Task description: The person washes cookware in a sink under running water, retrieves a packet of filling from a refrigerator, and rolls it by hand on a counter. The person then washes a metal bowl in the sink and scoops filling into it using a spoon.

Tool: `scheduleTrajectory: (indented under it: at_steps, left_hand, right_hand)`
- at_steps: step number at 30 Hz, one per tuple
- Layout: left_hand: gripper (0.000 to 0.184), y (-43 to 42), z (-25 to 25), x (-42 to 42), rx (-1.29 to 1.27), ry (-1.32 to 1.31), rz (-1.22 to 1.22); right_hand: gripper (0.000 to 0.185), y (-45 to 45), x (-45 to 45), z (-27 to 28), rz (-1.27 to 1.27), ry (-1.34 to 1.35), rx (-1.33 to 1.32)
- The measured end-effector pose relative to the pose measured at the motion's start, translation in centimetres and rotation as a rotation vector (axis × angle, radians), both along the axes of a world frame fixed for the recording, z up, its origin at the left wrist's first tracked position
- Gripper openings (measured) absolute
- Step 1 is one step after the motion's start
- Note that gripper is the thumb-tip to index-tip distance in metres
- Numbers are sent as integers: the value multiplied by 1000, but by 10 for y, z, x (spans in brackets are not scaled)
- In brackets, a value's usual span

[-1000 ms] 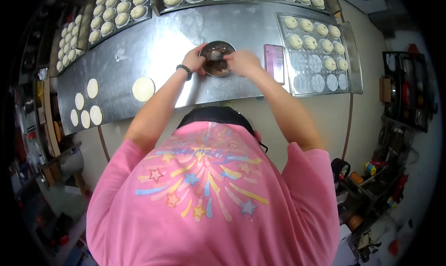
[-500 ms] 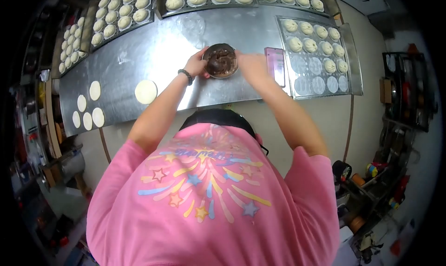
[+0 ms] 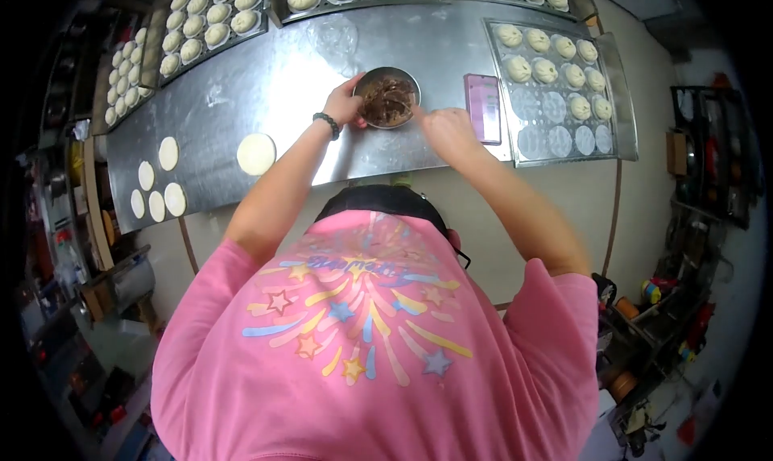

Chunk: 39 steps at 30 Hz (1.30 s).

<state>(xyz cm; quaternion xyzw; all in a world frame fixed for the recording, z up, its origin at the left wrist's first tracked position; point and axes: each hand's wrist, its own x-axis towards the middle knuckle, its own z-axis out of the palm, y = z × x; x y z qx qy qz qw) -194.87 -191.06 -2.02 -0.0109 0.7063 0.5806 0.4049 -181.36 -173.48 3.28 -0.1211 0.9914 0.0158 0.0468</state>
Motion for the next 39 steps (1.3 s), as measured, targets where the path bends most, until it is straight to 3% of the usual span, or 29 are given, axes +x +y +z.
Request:
scheduleTrajectory:
  at_steps: [3,11,18,21,23,26,30,33,36,39]
  left_hand:
    - [64,3,-1,-2,-31,23,1]
    - [61,4,-6,-1,-52,60,1]
    - [63,2,-6,-5,-59,41,-27]
    - [64,3,-8,-9,-51,37,-28]
    - [64,2,-9,-9,-42,19,-25]
    - [64,3,-6,-8,-55,51,-34]
    - [58,3,0,-7,-105,71,-45]
    - [61,2,-5,-7,-88,72,-68]
    - [61,4,-3,-6,-118,93,-70]
    - [61,3,-2,-7,-109,103,-81]
  right_hand:
    - [38,-14,-1,-19,-130,30,-58]
    - [31,3,-6,19,117,-101,-17]
    - [31,-34,-7,-14,11,24,-9]
    - [33,-24,-2,-13,48,64,-31]
    - [34,9,-5,-4,264,35,-1]
    - [34,26,-15,17,293,74,25]
    - [30,12,-14,40,17,-51,-76]
    - [27,5,-12,54,-13,-173,-40]
    - [23,-4,-18,18,161,-115,-24]
    - [21,-4,-34,9,77,-157,-64]
